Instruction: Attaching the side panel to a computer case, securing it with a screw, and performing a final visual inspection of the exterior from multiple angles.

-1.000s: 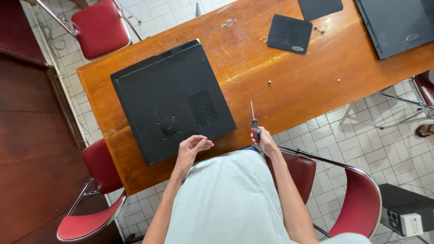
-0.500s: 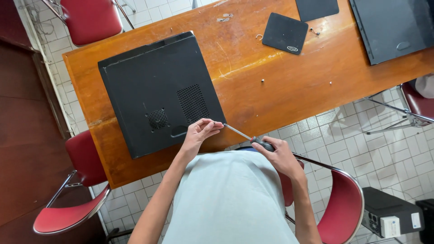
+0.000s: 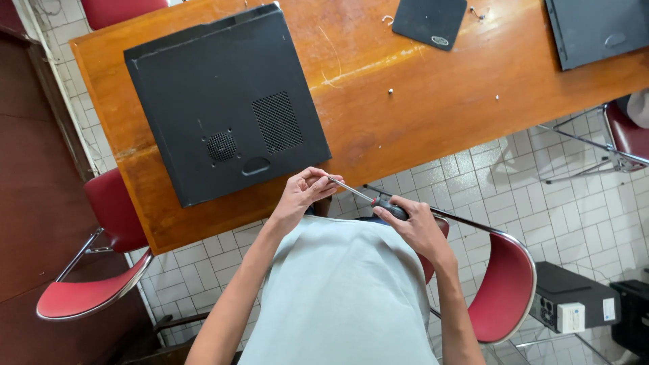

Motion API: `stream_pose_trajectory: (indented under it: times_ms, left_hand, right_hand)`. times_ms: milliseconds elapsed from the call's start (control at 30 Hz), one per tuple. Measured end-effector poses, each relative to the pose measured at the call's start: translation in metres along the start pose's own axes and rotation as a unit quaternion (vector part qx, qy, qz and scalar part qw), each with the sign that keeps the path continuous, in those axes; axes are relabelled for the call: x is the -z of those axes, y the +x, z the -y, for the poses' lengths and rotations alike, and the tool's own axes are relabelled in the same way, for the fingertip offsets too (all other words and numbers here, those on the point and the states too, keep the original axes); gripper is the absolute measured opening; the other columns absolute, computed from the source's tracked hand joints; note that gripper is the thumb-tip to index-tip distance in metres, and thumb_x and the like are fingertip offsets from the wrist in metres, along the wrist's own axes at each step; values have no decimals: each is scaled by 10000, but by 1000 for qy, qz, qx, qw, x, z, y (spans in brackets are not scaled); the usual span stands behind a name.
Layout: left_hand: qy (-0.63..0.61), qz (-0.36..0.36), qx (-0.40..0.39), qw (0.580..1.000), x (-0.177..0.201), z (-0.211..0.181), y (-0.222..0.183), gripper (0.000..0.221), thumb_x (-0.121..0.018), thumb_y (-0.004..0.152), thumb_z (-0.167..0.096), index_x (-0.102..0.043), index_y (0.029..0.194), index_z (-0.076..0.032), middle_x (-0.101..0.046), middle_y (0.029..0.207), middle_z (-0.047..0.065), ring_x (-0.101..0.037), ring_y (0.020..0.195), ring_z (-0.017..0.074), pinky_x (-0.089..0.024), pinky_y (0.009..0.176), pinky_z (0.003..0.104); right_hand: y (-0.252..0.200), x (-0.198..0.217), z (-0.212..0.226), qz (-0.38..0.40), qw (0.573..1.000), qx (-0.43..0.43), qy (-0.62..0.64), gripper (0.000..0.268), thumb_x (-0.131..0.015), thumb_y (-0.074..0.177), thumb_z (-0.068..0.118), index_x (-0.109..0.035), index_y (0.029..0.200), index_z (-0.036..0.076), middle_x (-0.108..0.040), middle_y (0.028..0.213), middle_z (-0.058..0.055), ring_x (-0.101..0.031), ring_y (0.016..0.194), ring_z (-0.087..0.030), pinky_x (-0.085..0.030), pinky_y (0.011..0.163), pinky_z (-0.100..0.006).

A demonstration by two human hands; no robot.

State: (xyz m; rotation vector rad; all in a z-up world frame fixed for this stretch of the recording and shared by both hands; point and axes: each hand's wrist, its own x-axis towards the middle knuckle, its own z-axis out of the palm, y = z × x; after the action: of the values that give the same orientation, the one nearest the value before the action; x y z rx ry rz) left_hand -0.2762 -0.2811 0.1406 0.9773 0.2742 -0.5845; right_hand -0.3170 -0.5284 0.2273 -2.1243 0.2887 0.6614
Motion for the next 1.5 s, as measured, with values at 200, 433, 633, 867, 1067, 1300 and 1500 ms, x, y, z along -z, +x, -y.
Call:
stream_pose_trajectory:
  times_ms: [200, 433, 633, 867, 1067, 1300, 1500]
  left_hand:
    - [79, 42, -3, 996, 1, 6, -4, 148, -634, 1005, -94, -621, 1113, 5, -754, 1107, 213, -758, 1016, 242, -621, 947, 373]
    - [114, 77, 6, 990, -1, 7, -20, 168, -610, 1021, -106, -619, 1122, 29, -756, 1052, 233, -762, 993, 276, -622, 932, 392]
    - [104, 67, 2, 992, -1, 8, -49, 192, -615, 1020, -119, -612, 1133, 37, -753, 1058, 260, -755, 1021, 300, -610, 952, 406]
    - [56, 17, -25, 998, 0, 15, -107, 250, -611, 1017, -103, -589, 1214, 50, -738, 1070, 285, -750, 1027, 326, -605, 966, 428]
    - [24, -16, -51, 998, 8, 36, -149, 390, -672, 984, -121, -548, 1320, 31, -739, 1083, 261, -746, 1025, 286, -602, 975, 399]
    - [10, -43, -75, 996, 12, 55, -175, 502, -711, 963, -136, -523, 1403, 17, -731, 1121, 265, -735, 1052, 289, -591, 983, 385]
    - [15, -45, -90, 995, 16, 57, -173, 524, -704, 971, -132, -495, 1428, 16, -735, 1117, 257, -736, 1044, 287, -593, 986, 383]
  right_hand:
    - [-19, -5, -7, -33, 999, 13, -17, 284, -750, 906, 370, -683, 806, 112, -587, 577, -128, -566, 570, -179, -474, 557, -330]
    - [-46, -27, -35, -105, 980, 81, -151, 272, -774, 884, 354, -606, 855, 143, -637, 649, -124, -678, 648, -330, -528, 622, -409]
    - [-66, -48, -46, -143, 943, 146, -265, 206, -689, 965, 399, -631, 975, 201, -637, 722, -16, -656, 652, -223, -522, 667, -340]
    - [-103, -85, -45, -179, 921, 173, -298, 263, -645, 975, 470, -625, 1085, 232, -574, 758, 1, -632, 633, -230, -527, 636, -352]
    - [-132, -115, -48, -159, 946, 153, -239, 225, -653, 978, 430, -636, 1069, 225, -590, 738, -21, -661, 628, -269, -541, 631, -375]
    - [-153, -139, -43, -120, 981, 97, -117, 220, -658, 985, 399, -649, 1028, 184, -583, 680, -60, -656, 608, -280, -524, 603, -405]
    - [-159, -147, -30, -94, 990, 72, -77, 209, -662, 983, 380, -665, 1007, 172, -582, 641, -73, -617, 577, -262, -510, 582, -404]
